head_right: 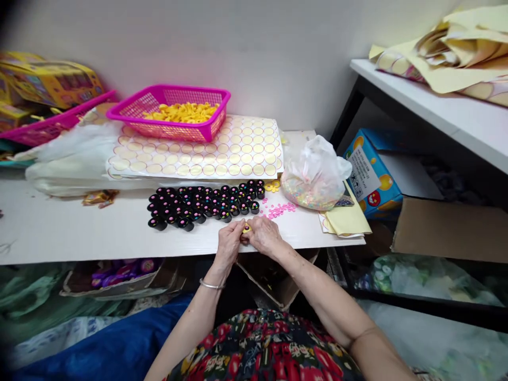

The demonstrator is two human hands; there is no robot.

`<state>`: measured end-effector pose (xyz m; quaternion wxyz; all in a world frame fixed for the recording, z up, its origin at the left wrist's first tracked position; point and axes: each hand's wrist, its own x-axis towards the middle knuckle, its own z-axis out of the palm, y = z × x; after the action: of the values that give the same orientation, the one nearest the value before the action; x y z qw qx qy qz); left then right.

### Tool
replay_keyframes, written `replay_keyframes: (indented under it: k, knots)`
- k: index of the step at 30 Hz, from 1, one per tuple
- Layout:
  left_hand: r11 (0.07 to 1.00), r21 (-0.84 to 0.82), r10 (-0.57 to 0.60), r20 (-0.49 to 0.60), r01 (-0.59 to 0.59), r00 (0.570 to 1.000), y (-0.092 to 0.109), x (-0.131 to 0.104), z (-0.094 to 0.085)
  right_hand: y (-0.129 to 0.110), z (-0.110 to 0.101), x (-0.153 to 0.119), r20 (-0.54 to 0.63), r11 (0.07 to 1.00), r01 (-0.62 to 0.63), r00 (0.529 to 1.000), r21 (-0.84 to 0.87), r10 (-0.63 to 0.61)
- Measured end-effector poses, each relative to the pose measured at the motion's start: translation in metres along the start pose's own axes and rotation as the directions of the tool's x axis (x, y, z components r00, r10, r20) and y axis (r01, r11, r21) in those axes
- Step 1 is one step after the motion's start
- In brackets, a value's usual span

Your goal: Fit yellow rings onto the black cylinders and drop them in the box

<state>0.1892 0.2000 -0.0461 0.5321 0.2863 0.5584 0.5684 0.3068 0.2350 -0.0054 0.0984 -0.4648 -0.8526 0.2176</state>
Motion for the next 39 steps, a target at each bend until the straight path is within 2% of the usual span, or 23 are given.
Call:
replay_keyframes:
  k: [3, 6, 8, 10, 12, 14, 16, 19, 22, 25, 27, 29, 31, 35, 39]
  knots:
    - [0.999, -0.033, 0.032, 0.184, -0.026, 0.982, 0.006, -0.006, -0.012, 0.007, 0.001, 0.0, -0.046, 0.987, 0.03, 0.999, 0.157, -0.023]
    - [1.0, 0.011, 0.002, 0.332, -0.005, 0.943, 0.007, -0.011, -0.021, 0.013, 0.004, -0.005, -0.058, 0.914, -0.008, 0.998, 0.405, 0.034]
    - [0.994, 0.095, 0.016, 0.335, -0.051, 0.942, 0.005, -0.012, -0.021, 0.014, 0.004, -0.011, -0.032, 0.832, -0.046, 0.997, 0.552, 0.077]
    - [0.966, 0.187, 0.123, 0.275, -0.179, 0.953, 0.0, -0.014, -0.017, 0.013, 0.003, -0.019, -0.021, 0.77, -0.041, 0.997, 0.637, 0.071]
    - [0.917, 0.25, 0.255, 0.231, -0.311, 0.939, -0.003, -0.017, -0.012, 0.012, 0.002, -0.03, -0.037, 0.719, 0.008, 0.999, 0.695, 0.024]
    - [0.88, 0.267, 0.342, 0.216, -0.392, 0.915, -0.002, -0.023, -0.008, 0.014, 0.001, -0.041, -0.059, 0.604, 0.047, 0.998, 0.795, 0.001]
    - [0.848, 0.282, 0.402, 0.209, -0.448, 0.892, 0.003, -0.031, -0.006, 0.019, 0.002, -0.051, -0.056, 0.413, 0.034, 0.998, 0.91, 0.041]
    - [0.757, 0.349, 0.499, 0.237, -0.552, 0.834, 0.015, -0.043, -0.005, 0.027, 0.004, -0.062, 0.024, 0.123, -0.034, 0.996, 0.992, 0.088]
    - [0.634, 0.405, 0.58, 0.314, -0.659, 0.752, 0.023, -0.05, -0.003, 0.029, 0.004, -0.065, 0.07, -0.019, -0.07, 0.997, 0.997, 0.029]
    - [0.453, 0.426, 0.669, 0.418, -0.783, 0.614, 0.023, -0.052, 0.0, 0.027, 0.0, -0.062, 0.116, -0.056, -0.116, 0.993, 0.992, -0.001]
    - [0.324, 0.42, 0.713, 0.48, -0.848, 0.51, 0.021, -0.053, 0.003, 0.027, -0.004, -0.059, 0.178, -0.027, -0.178, 0.984, 0.984, -0.009]
    - [0.241, 0.422, 0.726, 0.519, -0.874, 0.451, 0.018, -0.054, 0.006, 0.028, -0.008, -0.058, 0.235, 0.038, -0.233, 0.972, 0.972, -0.032]
    - [0.211, 0.441, 0.715, 0.539, -0.872, 0.446, 0.017, -0.056, 0.008, 0.028, -0.011, -0.058, 0.265, 0.091, -0.26, 0.963, 0.961, -0.05]
    - [0.233, 0.464, 0.667, 0.563, -0.855, 0.488, 0.014, -0.06, 0.012, 0.024, -0.013, -0.061, 0.286, 0.138, -0.284, 0.958, 0.949, 0.002]
    - [0.272, 0.433, 0.631, 0.594, -0.859, 0.499, 0.009, -0.06, 0.011, 0.02, -0.008, -0.063, 0.311, 0.105, -0.319, 0.946, 0.942, 0.092]
